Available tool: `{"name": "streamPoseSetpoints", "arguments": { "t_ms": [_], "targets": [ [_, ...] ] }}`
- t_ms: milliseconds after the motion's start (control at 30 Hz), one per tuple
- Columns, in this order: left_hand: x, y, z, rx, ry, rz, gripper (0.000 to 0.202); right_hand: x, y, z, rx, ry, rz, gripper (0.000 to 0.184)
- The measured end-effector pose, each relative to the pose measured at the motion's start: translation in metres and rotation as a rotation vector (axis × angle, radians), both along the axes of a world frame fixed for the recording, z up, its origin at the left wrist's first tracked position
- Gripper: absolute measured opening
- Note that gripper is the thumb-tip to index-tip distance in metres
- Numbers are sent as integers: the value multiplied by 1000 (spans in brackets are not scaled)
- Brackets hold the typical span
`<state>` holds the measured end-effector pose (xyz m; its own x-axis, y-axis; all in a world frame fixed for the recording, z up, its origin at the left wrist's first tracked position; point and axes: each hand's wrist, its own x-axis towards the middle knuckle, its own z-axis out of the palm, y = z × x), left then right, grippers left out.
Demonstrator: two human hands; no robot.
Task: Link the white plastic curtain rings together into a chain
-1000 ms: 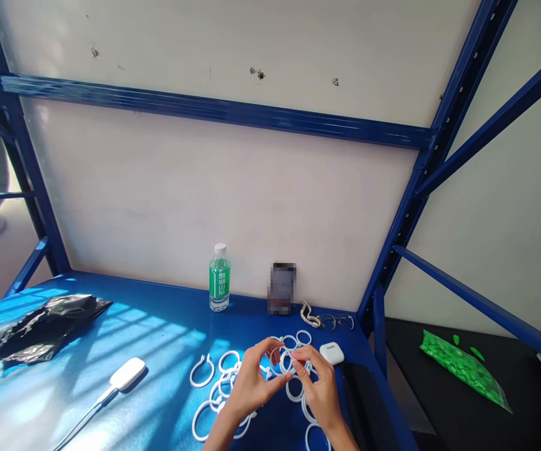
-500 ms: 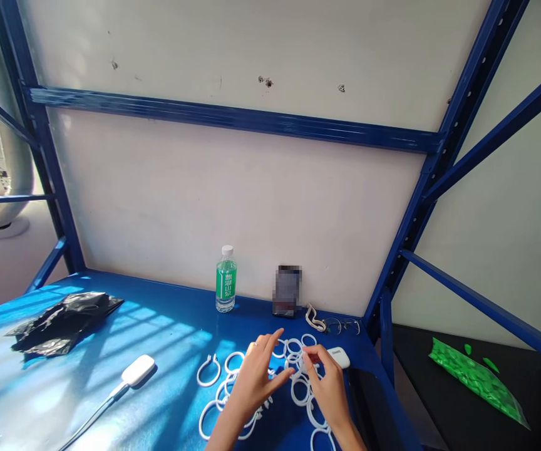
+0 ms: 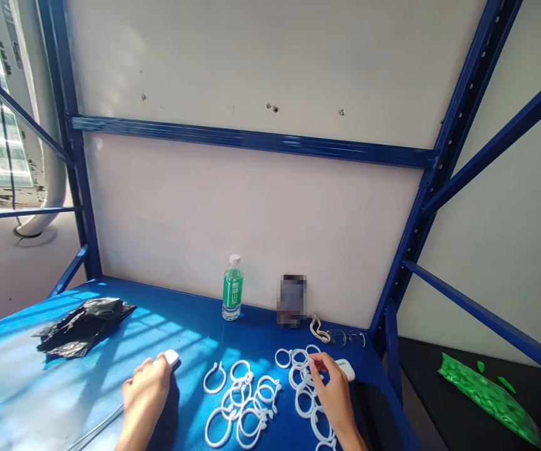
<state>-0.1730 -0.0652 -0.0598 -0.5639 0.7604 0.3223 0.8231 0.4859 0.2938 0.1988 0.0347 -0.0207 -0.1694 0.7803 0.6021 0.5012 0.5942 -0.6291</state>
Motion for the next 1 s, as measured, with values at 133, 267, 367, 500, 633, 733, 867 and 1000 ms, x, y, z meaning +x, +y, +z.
{"name": "streamPoseSetpoints", "arguments": {
  "t_ms": [133,267,367,500,633,733,867,1000],
  "targets": [
    [17,59,23,-29,137,-76,34,2,4,-6,-10,-30,-12,35],
    [10,103,40,4,111,-116,34,8,9,-11,6,-38,-78,37],
    [5,115,47,54,116,-97,39,13,14,-14,52,-39,-132,35],
    [15,108,57,159,137,-92,44,13,13,-14,97,-85,-161,27],
    [47,83,62,103,56,-437,30,1,-1,-6,56,-148,-49,20],
    [91,59,56,-15,-21,-762,22,-10,-13,1,15,-216,71,21],
    [155,41,44,-265,11,-761,24,-15,-18,5,-23,-245,139,21],
    [184,44,42,-289,72,-687,37,-10,-14,4,-35,-222,154,23]
  ]
}}
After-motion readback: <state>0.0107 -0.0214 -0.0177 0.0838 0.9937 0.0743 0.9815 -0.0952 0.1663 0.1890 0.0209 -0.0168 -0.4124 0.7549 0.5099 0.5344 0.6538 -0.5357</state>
